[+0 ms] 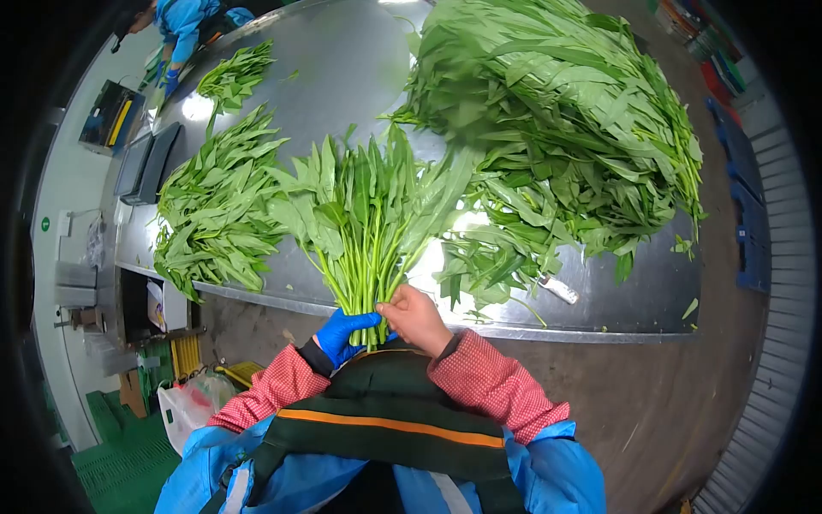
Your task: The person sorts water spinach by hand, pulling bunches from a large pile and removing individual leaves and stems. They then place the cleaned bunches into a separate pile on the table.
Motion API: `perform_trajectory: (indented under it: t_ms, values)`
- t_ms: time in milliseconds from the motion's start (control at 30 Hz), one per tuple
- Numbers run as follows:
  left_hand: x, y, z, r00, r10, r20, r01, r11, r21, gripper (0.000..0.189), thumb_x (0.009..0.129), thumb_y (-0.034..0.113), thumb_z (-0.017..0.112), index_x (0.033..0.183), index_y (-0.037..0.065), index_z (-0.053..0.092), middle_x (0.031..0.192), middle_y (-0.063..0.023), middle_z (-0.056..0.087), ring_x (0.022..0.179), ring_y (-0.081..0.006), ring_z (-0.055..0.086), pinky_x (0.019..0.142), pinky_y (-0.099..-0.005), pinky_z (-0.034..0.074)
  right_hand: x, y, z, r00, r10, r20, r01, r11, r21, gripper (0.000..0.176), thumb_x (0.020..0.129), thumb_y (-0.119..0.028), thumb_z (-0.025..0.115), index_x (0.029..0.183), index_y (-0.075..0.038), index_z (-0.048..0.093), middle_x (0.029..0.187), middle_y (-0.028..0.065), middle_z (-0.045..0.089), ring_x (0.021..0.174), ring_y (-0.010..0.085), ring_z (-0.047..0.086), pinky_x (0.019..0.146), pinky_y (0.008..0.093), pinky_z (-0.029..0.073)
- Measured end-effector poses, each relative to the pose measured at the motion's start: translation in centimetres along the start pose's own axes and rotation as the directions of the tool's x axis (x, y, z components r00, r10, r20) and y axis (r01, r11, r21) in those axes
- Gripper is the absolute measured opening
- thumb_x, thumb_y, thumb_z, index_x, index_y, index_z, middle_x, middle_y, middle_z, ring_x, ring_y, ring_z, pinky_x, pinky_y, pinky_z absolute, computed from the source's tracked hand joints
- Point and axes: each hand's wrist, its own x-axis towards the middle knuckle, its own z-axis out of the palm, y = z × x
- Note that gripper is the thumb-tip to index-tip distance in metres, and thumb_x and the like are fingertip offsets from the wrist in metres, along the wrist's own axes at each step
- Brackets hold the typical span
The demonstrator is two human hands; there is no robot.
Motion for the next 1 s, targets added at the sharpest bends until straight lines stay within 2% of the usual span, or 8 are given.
perform_trajectory:
  t_ms: [233, 400, 433, 467, 500, 567, 633, 1000]
  values:
    - [1.1, -1.5, -2.1, 0.999, -0.014, 0.044, 0.015, 0.999, -0.03, 0.041, 0.084, 0.003, 0.063, 0.123, -0.001, 0.05, 0.109, -0.0139, 0.062, 0.096, -0.0248, 0.064, 0.086, -0.0365, 0.054, 2.3, 0.8, -0.3, 0.991, -0.029, 0.133, 0.049, 0.987, -0.156, 0.027, 0.088, -0.023, 0.064, 0.076, -0.004, 0.051, 0.055, -0.0003, 0.049, 0.043, 0.0048, 0.043, 0.036, 0.0223, 0.032]
    - [-1.6, 1.8, -1.0, 0.995, 0.091, -0.051, -0.059, 0.896, 0.439, 0.037, 0.082, 0.012, 0.07, 0.115, 0.002, 0.058, 0.102, -0.0102, 0.066, 0.087, -0.0153, 0.064, 0.074, -0.0296, 0.05, 2.7, -0.6, -3.5, 0.943, 0.249, 0.223, -0.301, 0.923, 0.242, 0.031, 0.095, -0.034, 0.05, 0.081, -0.007, 0.054, 0.061, -0.0032, 0.047, 0.045, 0.0041, 0.039, 0.039, 0.0221, 0.031]
    - [-2.0, 1.6, -1.8, 0.962, 0.269, -0.055, -0.182, 0.775, 0.605, 0.039, 0.081, 0.01, 0.07, 0.117, 0.004, 0.058, 0.101, -0.0095, 0.066, 0.085, -0.017, 0.063, 0.072, -0.0315, 0.05, 3.0, -0.4, -4.3, 0.927, 0.277, 0.253, -0.355, 0.866, 0.353, 0.032, 0.096, -0.036, 0.048, 0.083, -0.007, 0.055, 0.062, -0.0037, 0.046, 0.046, 0.0037, 0.038, 0.039, 0.0221, 0.03]
    - [-2.0, 1.0, -3.2, 0.901, 0.434, -0.021, -0.274, 0.604, 0.748, 0.042, 0.079, 0.009, 0.07, 0.119, 0.006, 0.058, 0.1, -0.0088, 0.066, 0.084, -0.0188, 0.063, 0.071, -0.0334, 0.049, 6.6, 3.9, -6.9, 0.702, 0.011, 0.712, -0.552, 0.64, 0.534, 0.029, 0.096, -0.034, 0.047, 0.097, -0.007, 0.059, 0.075, -0.0001, 0.055, 0.058, 0.0087, 0.051, 0.048, 0.0234, 0.041]
    - [-2.1, 0.9, -4.5, 0.814, 0.58, 0.043, -0.329, 0.398, 0.856, 0.045, 0.078, 0.007, 0.07, 0.12, 0.007, 0.057, 0.098, -0.0081, 0.066, 0.082, -0.0205, 0.063, 0.07, -0.0353, 0.049, 6.6, 2.2, -6.1, 0.811, 0.079, 0.58, -0.471, 0.677, 0.566, 0.028, 0.096, -0.032, 0.047, 0.102, -0.006, 0.058, 0.083, 0.0016, 0.057, 0.067, 0.0113, 0.054, 0.055, 0.0255, 0.044]
    - [-3.0, 3.2, -7.6, 0.657, 0.687, 0.311, 0.065, -0.463, 0.884, 0.057, 0.071, 0.003, 0.065, 0.126, 0.014, 0.055, 0.093, -0.0078, 0.063, 0.075, -0.0268, 0.06, 0.066, -0.0401, 0.047, 6.1, -3.1, -3.4, 0.948, 0.182, 0.261, -0.305, 0.756, 0.58, 0.03, 0.096, -0.028, 0.047, 0.112, -0.005, 0.058, 0.098, 0.005, 0.061, 0.084, 0.0165, 0.06, 0.07, 0.0297, 0.051]
    - [-5.1, 6.4, -6.4, 0.675, 0.679, 0.289, 0.349, -0.638, 0.686, 0.063, 0.069, 0.001, 0.06, 0.129, 0.017, 0.052, 0.089, -0.0085, 0.06, 0.069, -0.0297, 0.056, 0.063, -0.042, 0.046, 6.2, -4.3, -4.4, 0.951, 0.118, 0.285, -0.271, 0.761, 0.59, 0.03, 0.096, -0.028, 0.047, 0.112, -0.005, 0.058, 0.1, 0.0053, 0.061, 0.085, 0.0165, 0.059, 0.071, 0.0299, 0.05]
    - [-8.2, 11.3, -8.7, 0.354, 0.797, 0.489, 0.463, -0.604, 0.649, 0.058, 0.072, -0.002, 0.056, 0.127, 0.016, 0.054, 0.095, -0.0082, 0.064, 0.077, -0.0287, 0.06, 0.066, -0.0397, 0.045, 9.7, -8.0, -5.1, 0.874, -0.187, 0.449, -0.18, 0.734, 0.655, 0.031, 0.096, -0.026, 0.048, 0.115, -0.004, 0.057, 0.11, 0.0067, 0.059, 0.092, 0.0167, 0.058, 0.081, 0.0314, 0.049]
